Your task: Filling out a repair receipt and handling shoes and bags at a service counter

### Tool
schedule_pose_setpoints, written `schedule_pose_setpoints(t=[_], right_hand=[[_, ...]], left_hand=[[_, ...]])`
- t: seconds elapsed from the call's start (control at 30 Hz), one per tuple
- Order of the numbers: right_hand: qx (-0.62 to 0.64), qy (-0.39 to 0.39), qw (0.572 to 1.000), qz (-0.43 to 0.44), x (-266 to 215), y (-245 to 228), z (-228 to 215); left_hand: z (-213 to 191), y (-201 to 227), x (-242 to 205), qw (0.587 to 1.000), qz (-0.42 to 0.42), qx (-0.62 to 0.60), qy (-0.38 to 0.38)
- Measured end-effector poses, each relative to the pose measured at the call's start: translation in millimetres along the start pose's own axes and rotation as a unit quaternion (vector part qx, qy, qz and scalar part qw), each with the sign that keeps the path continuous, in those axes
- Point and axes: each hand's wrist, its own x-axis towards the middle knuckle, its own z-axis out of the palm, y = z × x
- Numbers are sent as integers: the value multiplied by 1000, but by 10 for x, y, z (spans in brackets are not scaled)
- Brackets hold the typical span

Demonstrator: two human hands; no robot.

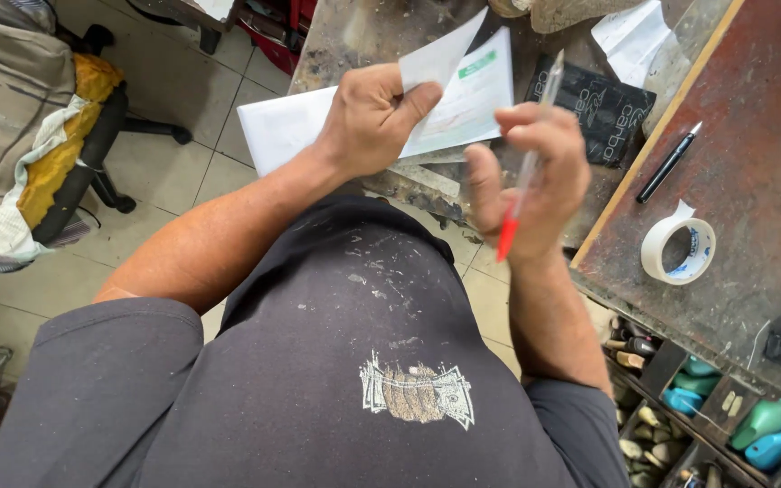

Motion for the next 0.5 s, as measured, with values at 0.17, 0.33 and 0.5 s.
schedule_pose_setpoints(t=[0.17, 0.33, 0.5], right_hand=[[-115, -84, 990, -16, -66, -92, 361], [-95, -79, 992, 2, -160, 134, 515], [-179, -119, 976, -37, -222, 198, 500]], left_hand=[[-293, 214, -73, 978, -159, -89, -101], [-638, 154, -134, 976, -25, 147, -160], [-928, 24, -154, 965, 102, 230, -79]])
